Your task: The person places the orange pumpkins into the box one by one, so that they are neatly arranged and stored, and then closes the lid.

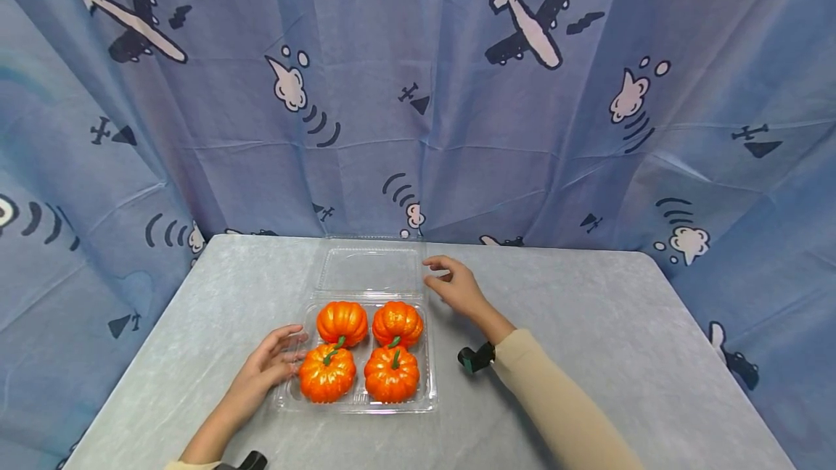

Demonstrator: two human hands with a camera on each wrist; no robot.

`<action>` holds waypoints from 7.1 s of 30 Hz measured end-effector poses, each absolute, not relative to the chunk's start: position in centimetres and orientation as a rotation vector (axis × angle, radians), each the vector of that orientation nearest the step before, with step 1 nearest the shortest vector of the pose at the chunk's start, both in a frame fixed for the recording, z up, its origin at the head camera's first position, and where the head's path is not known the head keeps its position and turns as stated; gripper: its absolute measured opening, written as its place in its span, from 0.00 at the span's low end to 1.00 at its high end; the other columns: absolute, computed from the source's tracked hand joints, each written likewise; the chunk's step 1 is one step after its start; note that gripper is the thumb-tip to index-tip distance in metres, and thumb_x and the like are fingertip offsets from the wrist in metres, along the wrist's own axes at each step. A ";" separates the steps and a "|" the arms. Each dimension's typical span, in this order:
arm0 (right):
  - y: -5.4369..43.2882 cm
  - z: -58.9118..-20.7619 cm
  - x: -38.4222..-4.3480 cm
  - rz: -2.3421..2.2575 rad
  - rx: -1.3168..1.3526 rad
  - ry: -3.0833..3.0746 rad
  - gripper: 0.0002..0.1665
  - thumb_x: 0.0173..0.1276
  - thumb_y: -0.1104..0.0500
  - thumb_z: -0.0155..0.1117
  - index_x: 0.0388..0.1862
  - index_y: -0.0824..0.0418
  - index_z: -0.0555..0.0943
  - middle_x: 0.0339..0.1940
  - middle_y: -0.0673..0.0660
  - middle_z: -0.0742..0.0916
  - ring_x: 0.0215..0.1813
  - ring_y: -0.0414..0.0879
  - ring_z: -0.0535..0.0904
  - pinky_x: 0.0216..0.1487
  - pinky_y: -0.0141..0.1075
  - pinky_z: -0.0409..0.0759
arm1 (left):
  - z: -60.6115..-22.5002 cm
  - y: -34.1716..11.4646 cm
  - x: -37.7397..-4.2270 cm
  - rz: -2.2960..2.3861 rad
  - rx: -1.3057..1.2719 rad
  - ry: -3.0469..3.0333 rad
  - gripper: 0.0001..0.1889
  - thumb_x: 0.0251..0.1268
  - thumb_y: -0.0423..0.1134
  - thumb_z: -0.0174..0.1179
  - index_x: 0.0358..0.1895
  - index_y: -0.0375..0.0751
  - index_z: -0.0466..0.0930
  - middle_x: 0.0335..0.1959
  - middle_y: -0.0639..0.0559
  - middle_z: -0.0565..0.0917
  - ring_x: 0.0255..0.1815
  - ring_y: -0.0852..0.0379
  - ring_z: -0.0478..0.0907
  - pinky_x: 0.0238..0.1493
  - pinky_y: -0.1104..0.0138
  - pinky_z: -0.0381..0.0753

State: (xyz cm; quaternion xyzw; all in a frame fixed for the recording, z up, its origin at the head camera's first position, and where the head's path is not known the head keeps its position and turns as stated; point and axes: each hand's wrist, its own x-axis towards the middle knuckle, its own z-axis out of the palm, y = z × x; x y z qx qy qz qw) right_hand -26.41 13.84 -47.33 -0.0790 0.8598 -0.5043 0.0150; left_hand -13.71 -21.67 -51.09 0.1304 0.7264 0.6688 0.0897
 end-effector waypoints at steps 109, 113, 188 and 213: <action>16.4 -42.4 -19.1 -1.988 -0.764 2.377 0.13 0.67 0.70 0.55 0.50 0.73 0.75 0.48 0.71 0.79 0.42 0.40 0.81 0.35 0.35 0.83 | -51.1 -21.5 -13.3 2.009 0.492 2.246 0.28 0.66 0.26 0.53 0.68 0.29 0.59 0.60 0.43 0.75 0.51 0.64 0.80 0.47 0.68 0.83; 16.4 -42.4 -18.6 -2.000 -0.760 2.345 0.12 0.69 0.70 0.51 0.49 0.73 0.75 0.47 0.71 0.79 0.42 0.37 0.81 0.35 0.35 0.82 | -51.0 -21.6 -13.2 2.021 0.531 2.292 0.26 0.65 0.24 0.53 0.66 0.27 0.61 0.58 0.48 0.78 0.51 0.60 0.81 0.47 0.67 0.84; 14.6 -48.7 -9.5 -1.871 -0.534 2.023 0.28 0.66 0.69 0.56 0.59 0.67 0.54 0.19 0.64 0.78 0.17 0.31 0.66 0.20 0.23 0.67 | -50.1 -21.7 -9.5 2.028 0.507 2.219 0.26 0.65 0.22 0.50 0.66 0.26 0.56 0.25 0.61 0.75 0.25 0.65 0.74 0.27 0.63 0.77; 14.0 -49.7 -9.0 -2.131 -0.581 1.791 0.28 0.62 0.75 0.54 0.53 0.75 0.49 0.20 0.46 0.75 0.20 0.30 0.64 0.19 0.24 0.60 | -50.1 -21.4 -9.7 2.125 0.655 2.106 0.27 0.63 0.18 0.49 0.65 0.19 0.53 0.26 0.62 0.75 0.21 0.58 0.71 0.21 0.56 0.68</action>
